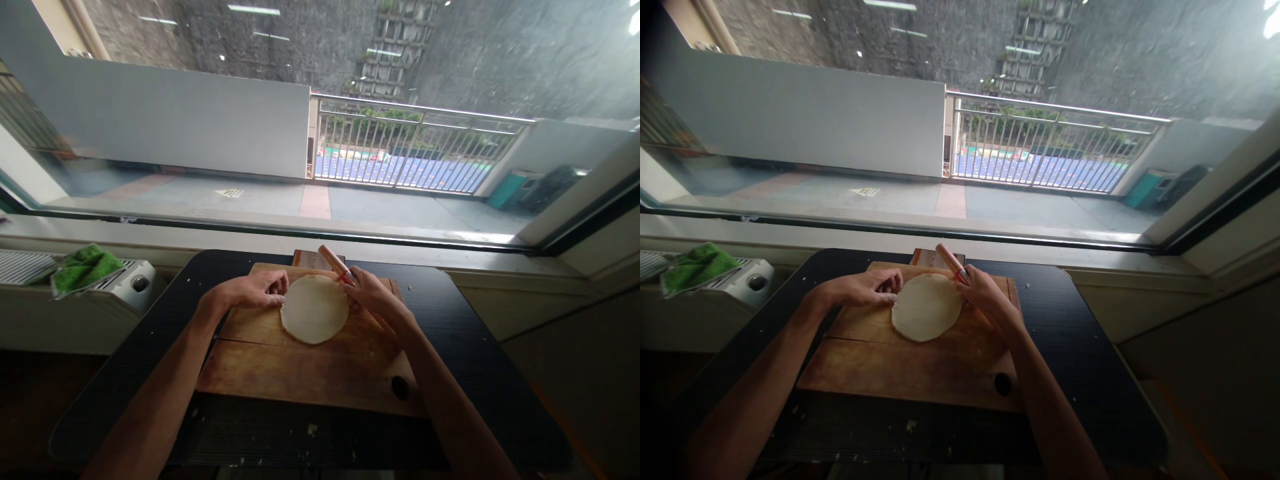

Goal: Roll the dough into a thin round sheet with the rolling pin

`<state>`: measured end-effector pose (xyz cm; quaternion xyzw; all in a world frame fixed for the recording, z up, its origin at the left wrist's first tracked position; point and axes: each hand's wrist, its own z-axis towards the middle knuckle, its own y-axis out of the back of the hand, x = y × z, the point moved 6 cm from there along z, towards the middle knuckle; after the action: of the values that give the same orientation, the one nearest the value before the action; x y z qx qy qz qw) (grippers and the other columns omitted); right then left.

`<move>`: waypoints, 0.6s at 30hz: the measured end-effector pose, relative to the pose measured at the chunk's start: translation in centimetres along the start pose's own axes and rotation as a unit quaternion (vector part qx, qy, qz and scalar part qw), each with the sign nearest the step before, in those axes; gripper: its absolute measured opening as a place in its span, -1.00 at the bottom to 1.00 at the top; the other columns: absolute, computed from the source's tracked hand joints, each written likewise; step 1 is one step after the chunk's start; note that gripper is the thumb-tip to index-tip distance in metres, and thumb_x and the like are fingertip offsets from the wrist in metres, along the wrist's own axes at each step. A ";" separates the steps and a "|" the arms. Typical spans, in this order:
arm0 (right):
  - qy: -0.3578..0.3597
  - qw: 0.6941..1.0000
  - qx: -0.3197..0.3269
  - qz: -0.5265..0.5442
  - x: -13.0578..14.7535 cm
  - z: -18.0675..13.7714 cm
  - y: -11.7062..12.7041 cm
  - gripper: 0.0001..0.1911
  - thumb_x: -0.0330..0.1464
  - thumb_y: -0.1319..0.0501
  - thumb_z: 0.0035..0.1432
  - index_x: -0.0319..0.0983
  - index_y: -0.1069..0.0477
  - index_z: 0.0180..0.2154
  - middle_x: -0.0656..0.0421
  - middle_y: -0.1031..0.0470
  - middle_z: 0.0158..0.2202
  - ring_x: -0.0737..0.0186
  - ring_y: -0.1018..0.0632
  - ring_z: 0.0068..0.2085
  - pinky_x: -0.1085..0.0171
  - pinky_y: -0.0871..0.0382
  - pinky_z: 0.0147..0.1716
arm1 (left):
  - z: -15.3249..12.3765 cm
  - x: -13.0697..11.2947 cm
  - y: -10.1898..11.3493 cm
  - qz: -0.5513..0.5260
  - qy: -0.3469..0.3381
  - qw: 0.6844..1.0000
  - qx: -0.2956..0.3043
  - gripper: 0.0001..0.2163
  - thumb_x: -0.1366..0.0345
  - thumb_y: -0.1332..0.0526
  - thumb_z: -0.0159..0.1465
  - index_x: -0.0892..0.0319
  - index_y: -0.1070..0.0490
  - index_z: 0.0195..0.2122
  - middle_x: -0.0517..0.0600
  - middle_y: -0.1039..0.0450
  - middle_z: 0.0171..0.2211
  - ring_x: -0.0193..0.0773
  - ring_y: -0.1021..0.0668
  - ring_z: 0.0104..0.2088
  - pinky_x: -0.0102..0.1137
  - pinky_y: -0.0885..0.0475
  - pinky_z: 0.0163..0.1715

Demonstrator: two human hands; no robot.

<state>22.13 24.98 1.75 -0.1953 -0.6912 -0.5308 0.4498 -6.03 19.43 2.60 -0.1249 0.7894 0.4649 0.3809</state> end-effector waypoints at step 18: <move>0.009 1.000 -0.015 -0.015 0.1 0.1 0.3 -0.78 -0.28 -0.41 0.17 -0.16 -0.56 -0.13 0.14 -0.65 -0.22 0.06 -0.57 -0.21 0.20 -0.44 -0.25 | 0.6 -0.3 0.1 0.043 0.014 0.997 -0.060 -0.66 -0.07 -0.30 0.26 0.09 -0.43 -0.17 0.00 -0.52 -0.21 -0.13 -0.52 -0.20 -0.29 -0.39 -0.20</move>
<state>22.25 25.13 1.95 -0.1871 -0.6819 -0.5495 0.4450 -5.60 19.97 2.68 -0.1197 0.7698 0.5258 0.3414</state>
